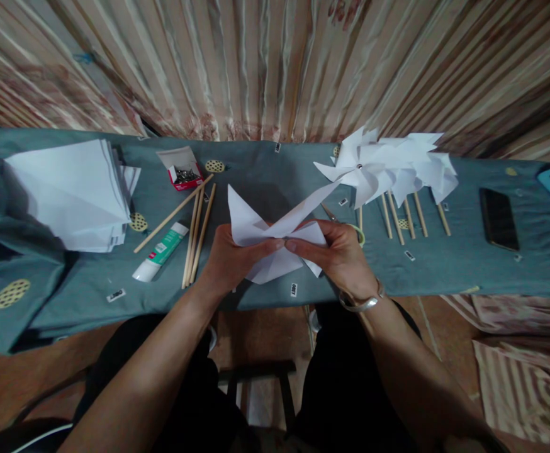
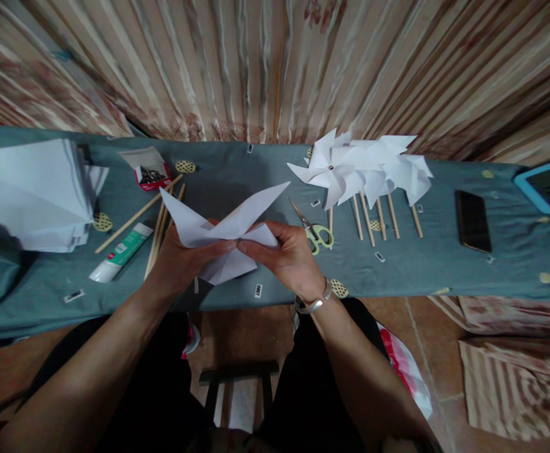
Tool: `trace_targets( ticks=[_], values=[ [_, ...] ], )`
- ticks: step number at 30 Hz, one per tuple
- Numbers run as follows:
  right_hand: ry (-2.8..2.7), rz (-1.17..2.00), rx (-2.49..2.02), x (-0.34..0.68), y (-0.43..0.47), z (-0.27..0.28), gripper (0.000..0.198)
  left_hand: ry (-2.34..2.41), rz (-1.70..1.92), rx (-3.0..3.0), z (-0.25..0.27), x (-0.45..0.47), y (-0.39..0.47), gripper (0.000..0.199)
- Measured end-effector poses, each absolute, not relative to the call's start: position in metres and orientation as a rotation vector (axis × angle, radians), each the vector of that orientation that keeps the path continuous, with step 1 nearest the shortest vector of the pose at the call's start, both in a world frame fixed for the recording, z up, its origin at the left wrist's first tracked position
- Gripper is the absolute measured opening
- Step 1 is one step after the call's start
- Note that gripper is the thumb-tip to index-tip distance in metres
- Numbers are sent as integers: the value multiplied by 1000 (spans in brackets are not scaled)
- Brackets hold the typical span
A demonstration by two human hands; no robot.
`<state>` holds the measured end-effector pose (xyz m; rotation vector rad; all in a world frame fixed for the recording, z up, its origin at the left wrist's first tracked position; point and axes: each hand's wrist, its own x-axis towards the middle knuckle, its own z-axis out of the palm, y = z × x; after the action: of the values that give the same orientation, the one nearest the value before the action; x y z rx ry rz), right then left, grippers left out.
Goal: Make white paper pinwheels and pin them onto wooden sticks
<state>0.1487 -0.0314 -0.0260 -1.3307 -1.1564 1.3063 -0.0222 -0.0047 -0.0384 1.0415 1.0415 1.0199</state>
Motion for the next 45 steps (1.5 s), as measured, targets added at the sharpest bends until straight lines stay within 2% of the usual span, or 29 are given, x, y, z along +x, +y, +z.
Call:
trace_targets(
  ticks=[3, 17, 45],
  values=[
    [-1153, 1311, -1335, 149, -31, -26, 19, 1045, 1034, 1058, -40, -22, -5, 29],
    [-1164, 1289, -1341, 150, -32, -27, 18, 1018, 1015, 1032, -40, -21, -5, 15],
    [-1318, 1179, -1351, 148, -33, -29, 14, 1085, 1007, 1038, -44, -20, -8, 22]
  ],
)
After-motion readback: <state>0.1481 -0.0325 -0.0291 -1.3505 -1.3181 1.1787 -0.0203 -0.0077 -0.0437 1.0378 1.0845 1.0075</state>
